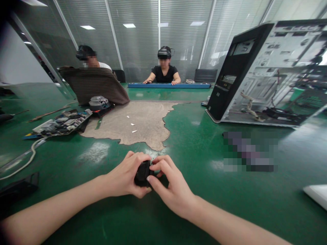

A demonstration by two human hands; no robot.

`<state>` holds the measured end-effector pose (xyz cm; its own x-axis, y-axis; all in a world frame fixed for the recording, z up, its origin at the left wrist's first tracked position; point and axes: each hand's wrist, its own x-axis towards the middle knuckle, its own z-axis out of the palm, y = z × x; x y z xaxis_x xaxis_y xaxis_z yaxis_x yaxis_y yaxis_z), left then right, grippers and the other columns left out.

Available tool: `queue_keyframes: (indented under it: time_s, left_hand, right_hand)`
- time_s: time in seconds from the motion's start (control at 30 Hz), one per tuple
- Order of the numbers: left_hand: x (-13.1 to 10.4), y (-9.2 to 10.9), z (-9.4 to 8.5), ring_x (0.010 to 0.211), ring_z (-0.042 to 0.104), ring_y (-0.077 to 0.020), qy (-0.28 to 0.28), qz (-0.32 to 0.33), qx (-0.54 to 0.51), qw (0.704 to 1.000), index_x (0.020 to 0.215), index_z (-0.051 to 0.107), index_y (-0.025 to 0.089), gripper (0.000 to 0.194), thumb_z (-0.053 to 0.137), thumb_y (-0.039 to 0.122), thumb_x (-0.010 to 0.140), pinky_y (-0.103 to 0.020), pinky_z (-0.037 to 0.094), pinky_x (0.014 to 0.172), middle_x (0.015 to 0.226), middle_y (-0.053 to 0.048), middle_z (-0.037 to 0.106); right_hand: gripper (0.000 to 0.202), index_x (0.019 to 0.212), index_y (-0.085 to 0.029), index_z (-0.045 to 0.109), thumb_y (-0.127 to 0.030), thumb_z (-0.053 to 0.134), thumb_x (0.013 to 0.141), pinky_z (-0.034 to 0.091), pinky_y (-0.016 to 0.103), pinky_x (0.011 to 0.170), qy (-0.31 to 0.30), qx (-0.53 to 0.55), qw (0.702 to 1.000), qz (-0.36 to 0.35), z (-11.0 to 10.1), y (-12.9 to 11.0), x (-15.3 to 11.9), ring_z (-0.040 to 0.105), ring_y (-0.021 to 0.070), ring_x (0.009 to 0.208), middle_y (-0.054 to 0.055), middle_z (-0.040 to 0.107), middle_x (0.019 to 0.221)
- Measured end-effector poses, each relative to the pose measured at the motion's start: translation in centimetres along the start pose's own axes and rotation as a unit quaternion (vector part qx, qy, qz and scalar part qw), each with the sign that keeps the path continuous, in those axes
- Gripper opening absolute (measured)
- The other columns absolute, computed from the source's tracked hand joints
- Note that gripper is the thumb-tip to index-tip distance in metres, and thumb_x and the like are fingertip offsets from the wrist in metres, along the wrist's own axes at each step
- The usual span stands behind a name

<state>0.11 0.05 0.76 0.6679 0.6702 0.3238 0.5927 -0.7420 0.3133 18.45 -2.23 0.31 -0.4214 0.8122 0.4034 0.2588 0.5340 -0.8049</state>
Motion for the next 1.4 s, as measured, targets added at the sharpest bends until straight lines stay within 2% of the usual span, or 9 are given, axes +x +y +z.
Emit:
queue_keyframes:
  time_s: [0.17, 0.33, 0.6, 0.77, 0.87, 0.97, 1.03, 1.2, 1.4]
  left_hand:
    - [0.03, -0.02, -0.05, 0.084, 0.051, -0.0223, 0.000, 0.000, -0.003, 1.000, 0.109, 0.029, 0.021, 0.061, 0.061, 0.039, 0.060, -0.035, 0.030, 0.073, 0.092, -0.003, 0.051]
    - [0.07, -0.05, -0.01, 0.086, 0.051, -0.0227, -0.003, -0.001, -0.009, 1.000, 0.110, 0.029, 0.022, 0.062, 0.061, 0.039, 0.060, -0.036, 0.030, 0.075, 0.094, -0.003, 0.052]
    - [0.05, -0.03, 0.01, 0.085, 0.051, -0.0220, -0.006, 0.000, -0.003, 1.000, 0.110, 0.027, 0.021, 0.062, 0.060, 0.039, 0.061, -0.036, 0.030, 0.076, 0.096, -0.004, 0.052]
    - [0.04, -0.05, -0.03, 0.087, 0.051, -0.0225, -0.007, -0.005, -0.012, 1.000, 0.110, 0.028, 0.022, 0.062, 0.061, 0.038, 0.060, -0.036, 0.030, 0.076, 0.096, -0.003, 0.052]
    - [0.09, -0.03, -0.06, 0.087, 0.051, -0.0227, -0.006, -0.005, -0.015, 1.000, 0.111, 0.028, 0.022, 0.063, 0.061, 0.038, 0.060, -0.036, 0.030, 0.076, 0.096, -0.003, 0.052]
    - [0.12, -0.01, -0.08, 0.087, 0.051, -0.0227, -0.005, -0.001, -0.012, 1.000, 0.111, 0.028, 0.022, 0.063, 0.061, 0.039, 0.060, -0.035, 0.030, 0.076, 0.095, -0.004, 0.052]
    - [0.09, 0.00, -0.06, 0.086, 0.051, -0.0223, -0.005, 0.000, -0.007, 1.000, 0.110, 0.029, 0.022, 0.061, 0.061, 0.040, 0.061, -0.035, 0.030, 0.075, 0.093, -0.003, 0.052]
    - [-0.03, -0.02, -0.02, 0.085, 0.050, -0.0222, -0.003, 0.003, 0.000, 1.000, 0.111, 0.027, 0.021, 0.063, 0.061, 0.040, 0.061, -0.036, 0.030, 0.075, 0.095, -0.004, 0.051]
    - [0.06, 0.01, -0.11, 0.085, 0.050, -0.0219, -0.009, 0.000, 0.000, 1.000, 0.109, 0.028, 0.021, 0.061, 0.061, 0.038, 0.061, -0.035, 0.030, 0.075, 0.093, -0.003, 0.051]
  right_hand:
    - [0.018, 0.097, -0.022, 0.048, -0.015, 0.050, 0.081, 0.050, 0.029, 0.071, 0.014, 0.031, 0.999, 0.038, 0.19, 0.31, 0.12, 0.051, 0.0176, 0.095, 0.005, 0.050, 0.100]
    - [0.026, 0.106, -0.021, 0.045, -0.015, 0.049, 0.081, 0.050, 0.030, 0.072, -0.012, 0.025, 0.997, 0.079, 0.35, 0.20, 0.09, 0.053, 0.0170, 0.093, 0.006, 0.051, 0.102]
    - [0.012, 0.091, -0.022, 0.049, -0.015, 0.049, 0.081, 0.047, 0.033, 0.080, -0.005, -0.020, 1.000, -0.007, 0.01, 0.06, -0.26, 0.050, 0.0182, 0.099, 0.006, 0.048, 0.106]
    - [0.022, 0.100, -0.022, 0.046, -0.014, 0.050, 0.080, 0.050, 0.030, 0.071, 0.018, 0.019, 0.999, 0.039, 0.27, 0.21, -0.03, 0.051, 0.0185, 0.097, 0.006, 0.050, 0.104]
    - [0.031, 0.110, -0.022, 0.043, -0.015, 0.049, 0.081, 0.051, 0.031, 0.073, -0.009, 0.025, 0.997, 0.077, 0.30, 0.22, 0.07, 0.052, 0.0186, 0.097, 0.007, 0.051, 0.106]
    - [0.028, 0.111, -0.021, 0.044, -0.019, 0.047, 0.083, 0.051, 0.031, 0.071, -0.040, 0.026, 0.994, 0.102, 0.25, 0.19, 0.04, 0.057, 0.0156, 0.084, 0.006, 0.054, 0.103]
    - [0.026, 0.109, -0.021, 0.045, -0.019, 0.048, 0.083, 0.051, 0.030, 0.069, -0.036, 0.022, 0.996, 0.082, 0.22, 0.14, -0.01, 0.056, 0.0153, 0.083, 0.005, 0.054, 0.100]
    - [0.017, 0.098, -0.023, 0.050, -0.017, 0.049, 0.082, 0.049, 0.030, 0.075, -0.002, 0.001, 1.000, 0.002, 0.12, 0.05, -0.07, 0.051, 0.0183, 0.099, 0.006, 0.049, 0.106]
    - [0.025, 0.104, -0.022, 0.046, -0.015, 0.050, 0.080, 0.050, 0.029, 0.071, 0.006, 0.028, 0.998, 0.057, 0.22, 0.17, 0.21, 0.052, 0.0179, 0.096, 0.006, 0.051, 0.104]
